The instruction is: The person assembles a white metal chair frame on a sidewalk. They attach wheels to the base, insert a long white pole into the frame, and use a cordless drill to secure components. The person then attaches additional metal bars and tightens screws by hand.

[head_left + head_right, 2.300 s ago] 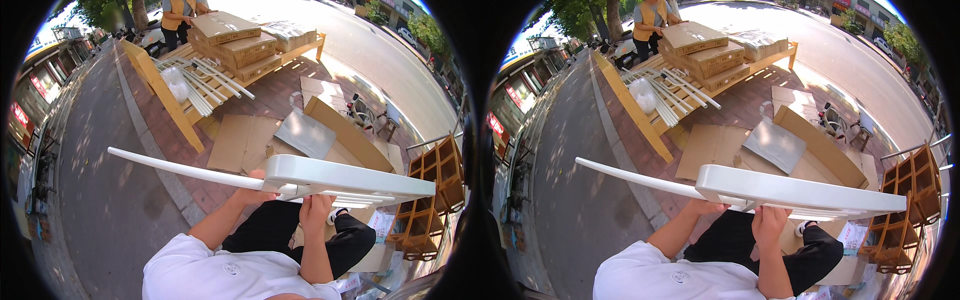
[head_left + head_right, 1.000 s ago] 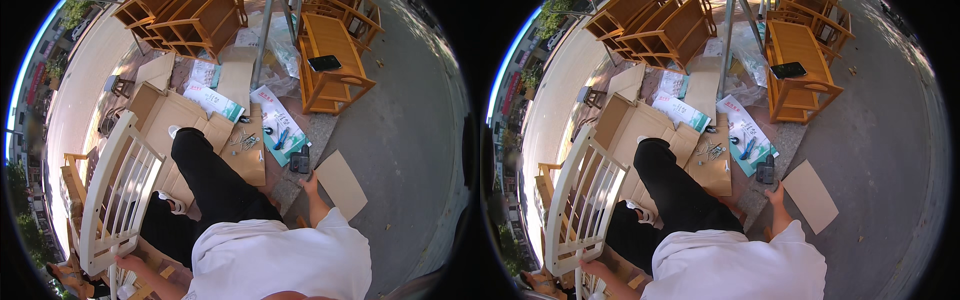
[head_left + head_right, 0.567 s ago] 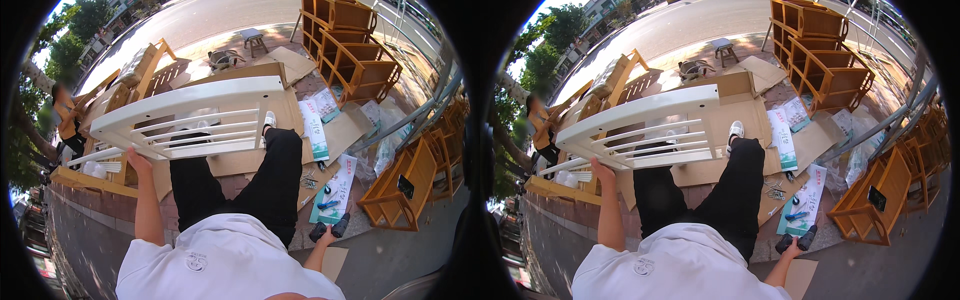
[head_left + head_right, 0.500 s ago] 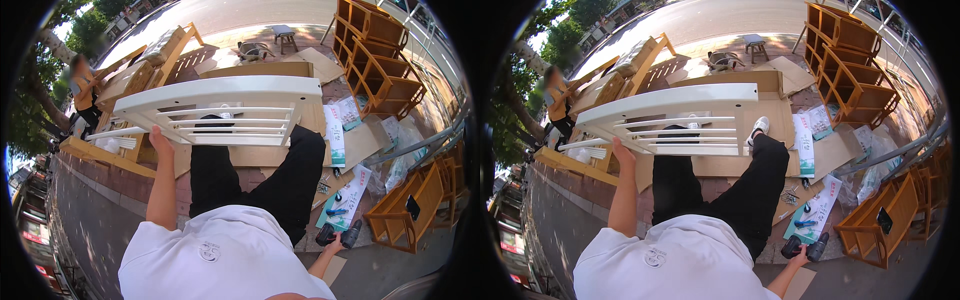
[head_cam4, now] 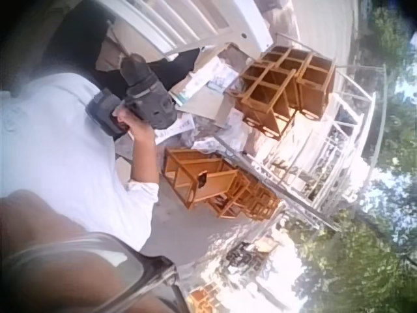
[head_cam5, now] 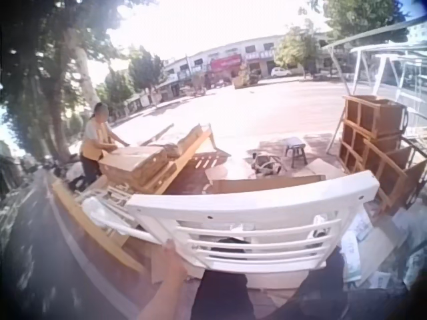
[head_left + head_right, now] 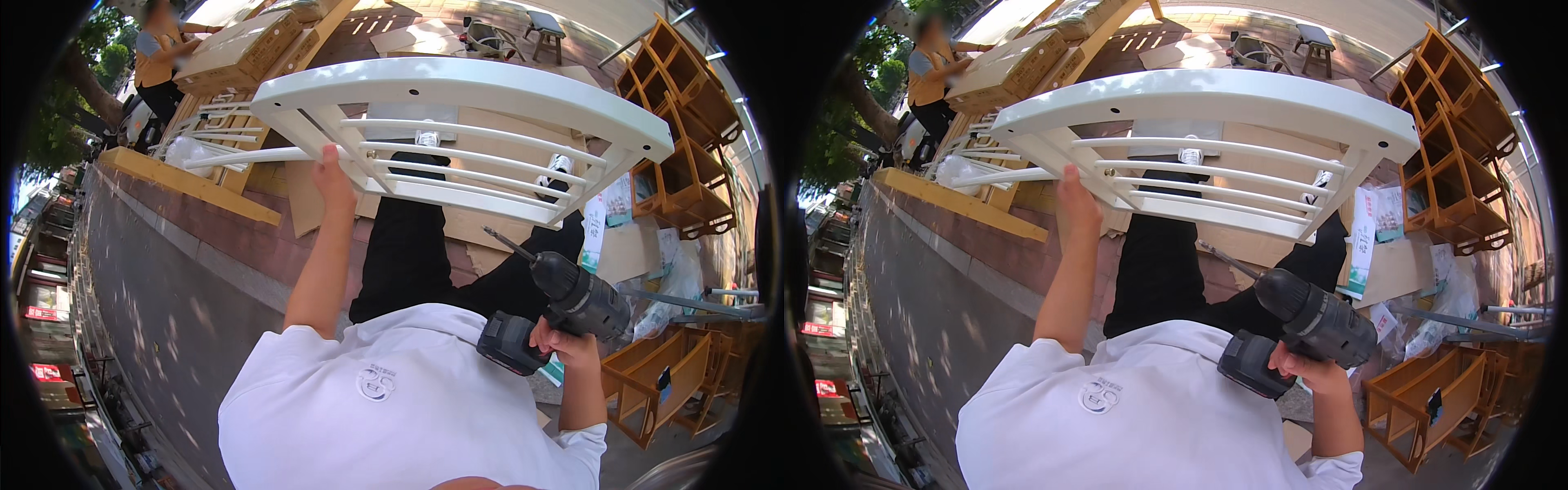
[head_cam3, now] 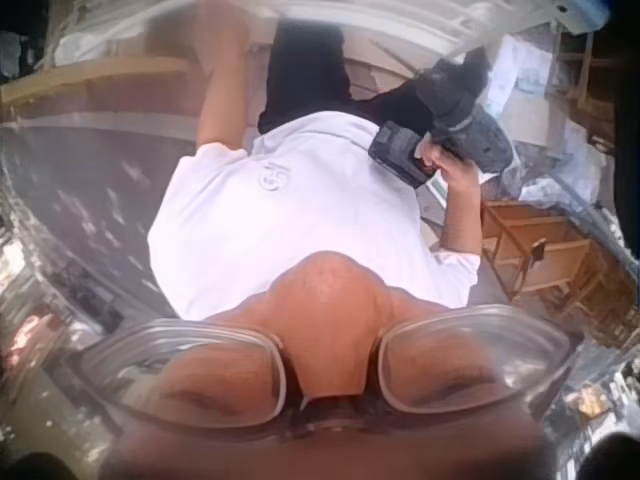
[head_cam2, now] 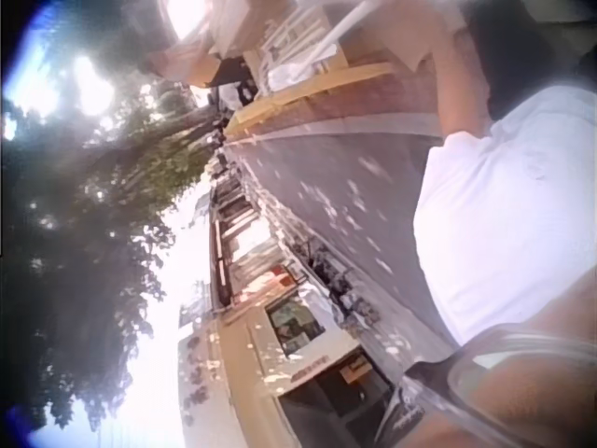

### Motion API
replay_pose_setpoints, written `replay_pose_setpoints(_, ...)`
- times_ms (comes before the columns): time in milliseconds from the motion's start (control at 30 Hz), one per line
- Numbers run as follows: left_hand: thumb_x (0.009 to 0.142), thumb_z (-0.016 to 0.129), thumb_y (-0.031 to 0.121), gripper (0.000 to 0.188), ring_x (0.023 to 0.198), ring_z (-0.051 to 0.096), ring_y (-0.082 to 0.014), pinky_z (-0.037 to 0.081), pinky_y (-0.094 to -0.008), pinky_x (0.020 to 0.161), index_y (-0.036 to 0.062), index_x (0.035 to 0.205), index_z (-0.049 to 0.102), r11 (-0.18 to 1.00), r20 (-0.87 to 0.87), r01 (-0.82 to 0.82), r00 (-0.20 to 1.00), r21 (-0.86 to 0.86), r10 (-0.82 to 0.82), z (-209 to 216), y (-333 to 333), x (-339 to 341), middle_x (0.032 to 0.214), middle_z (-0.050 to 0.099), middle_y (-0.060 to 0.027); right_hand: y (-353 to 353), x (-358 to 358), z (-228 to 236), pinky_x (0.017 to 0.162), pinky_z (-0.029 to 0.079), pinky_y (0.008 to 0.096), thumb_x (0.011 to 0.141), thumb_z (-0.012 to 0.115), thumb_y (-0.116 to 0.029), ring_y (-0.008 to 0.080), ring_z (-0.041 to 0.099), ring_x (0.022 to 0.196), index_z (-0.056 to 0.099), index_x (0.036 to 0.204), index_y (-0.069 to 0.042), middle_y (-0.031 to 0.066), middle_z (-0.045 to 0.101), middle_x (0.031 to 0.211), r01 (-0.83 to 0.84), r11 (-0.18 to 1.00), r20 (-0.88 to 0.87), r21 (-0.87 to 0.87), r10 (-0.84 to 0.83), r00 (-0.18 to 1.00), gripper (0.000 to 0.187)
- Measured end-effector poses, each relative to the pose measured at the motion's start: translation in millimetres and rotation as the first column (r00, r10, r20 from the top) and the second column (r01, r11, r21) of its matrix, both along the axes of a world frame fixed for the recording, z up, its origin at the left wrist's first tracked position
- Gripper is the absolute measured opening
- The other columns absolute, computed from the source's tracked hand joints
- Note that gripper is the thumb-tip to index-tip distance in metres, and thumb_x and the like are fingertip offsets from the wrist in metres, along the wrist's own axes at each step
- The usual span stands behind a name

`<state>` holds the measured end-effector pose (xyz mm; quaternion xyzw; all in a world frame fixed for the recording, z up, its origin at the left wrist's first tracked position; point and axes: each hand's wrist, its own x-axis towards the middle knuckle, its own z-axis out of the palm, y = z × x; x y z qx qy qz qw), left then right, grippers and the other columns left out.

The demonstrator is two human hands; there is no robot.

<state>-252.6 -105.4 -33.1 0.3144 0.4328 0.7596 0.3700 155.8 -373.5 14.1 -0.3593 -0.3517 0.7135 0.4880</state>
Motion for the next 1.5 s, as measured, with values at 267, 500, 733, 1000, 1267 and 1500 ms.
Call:
replay_pose_setpoints(267, 0.094, 0.07, 0.034, 0.035, 0.09, 0.055, -0.0118, 0.045, -0.0286, 0.082, -0.0002, 0.1, 0.064, 0.996, -0.024, -0.079, 0.997, 0.036, 0.08, -12.6, -1.8, 1.2, 0.096, 0.062, -0.0024, 117.8, -107.5, 17.3, 0.056, 0.053, 0.0391, 0.078, 0.072, -0.017, 0.0193, 0.054, 0.05, 0.053, 0.136, 0.003, 0.0075, 0.05, 0.063, -0.147, 0.941, -0.183, -0.304, 0.094, 0.979, 0.064)
replay_pose_setpoints(500, 0.098, 0.055, 0.031, 0.038, 0.103, 0.061, -0.0174, 0.051, -0.0328, 0.089, -0.0007, 0.118, 0.059, 0.998, -0.11, -0.058, 0.992, 0.016, 0.059, -27.5, -9.8, -16.6, 0.11, 0.062, -0.0056, 139.2, -115.2, 14.1, 0.055, 0.053, 0.038, 0.079, 0.072, -0.019, 0.0185, 0.053, 0.05, 0.053, 0.136, 0.004, 0.0067, 0.049, 0.064, -0.223, 0.918, -0.155, -0.329, 0.18, 0.971, 0.064)
replay_pose_setpoints(733, 0.091, 0.071, 0.042, 0.042, 0.091, 0.053, -0.0125, 0.044, -0.0302, 0.084, 0.0005, 0.097, 0.065, 0.998, -0.113, -0.046, 0.992, 0.033, 0.049, -8.2, -10.7, 0.0, 0.095, 0.061, -0.0019, 146.0, -117.1, 13.9, 0.055, 0.052, 0.0387, 0.08, 0.071, -0.019, 0.0191, 0.053, 0.05, 0.053, 0.136, 0.004, 0.0073, 0.05, 0.064, -0.235, 0.907, -0.162, -0.348, 0.188, 0.969, 0.063)
replay_pose_setpoints(1000, 0.095, 0.055, 0.027, 0.034, 0.09, 0.061, -0.0143, 0.05, -0.0307, 0.08, -0.0027, 0.108, 0.063, 1.0, -0.208, -0.001, 0.978, 0.009, 0.003, -17.0, -4.8, -2.7, 0.101, 0.065, -0.0054, 132.2, -120.4, 7.9, 0.054, 0.051, 0.0398, 0.081, 0.07, -0.019, 0.0202, 0.053, 0.05, 0.05, 0.137, 0.002, 0.0082, 0.051, 0.065, -0.2, 0.912, -0.2, -0.359, 0.134, 0.971, 0.063)
replay_pose_setpoints(1267, 0.092, 0.056, 0.025, 0.031, 0.092, 0.058, -0.0124, 0.047, -0.0296, 0.084, -0.0019, 0.103, 0.065, 1.0, -0.217, 0.015, 0.976, 0.013, -0.012, -8.6, -4.8, 3.1, 0.099, 0.065, -0.003, 125.6, -121.0, -3.0, 0.056, 0.051, 0.0401, 0.082, 0.07, -0.02, 0.0198, 0.054, 0.052, 0.051, 0.137, 0.0, 0.0072, 0.049, 0.065, -0.193, 0.919, -0.263, -0.344, 0.103, 0.959, 0.061)
replay_pose_setpoints(1500, 0.091, 0.057, 0.023, 0.027, 0.09, 0.057, -0.0118, 0.046, -0.0292, 0.084, -0.0006, 0.1, 0.065, 1.0, -0.251, 0.016, 0.968, 0.025, -0.009, -11.1, -4.5, 1.6, 0.096, 0.064, -0.0019, 126.6, -118.6, -5.9, 0.056, 0.051, 0.0397, 0.083, 0.069, -0.019, 0.0197, 0.054, 0.052, 0.051, 0.136, 0.0, 0.0071, 0.049, 0.065, -0.196, 0.912, -0.264, -0.361, 0.102, 0.959, 0.06)
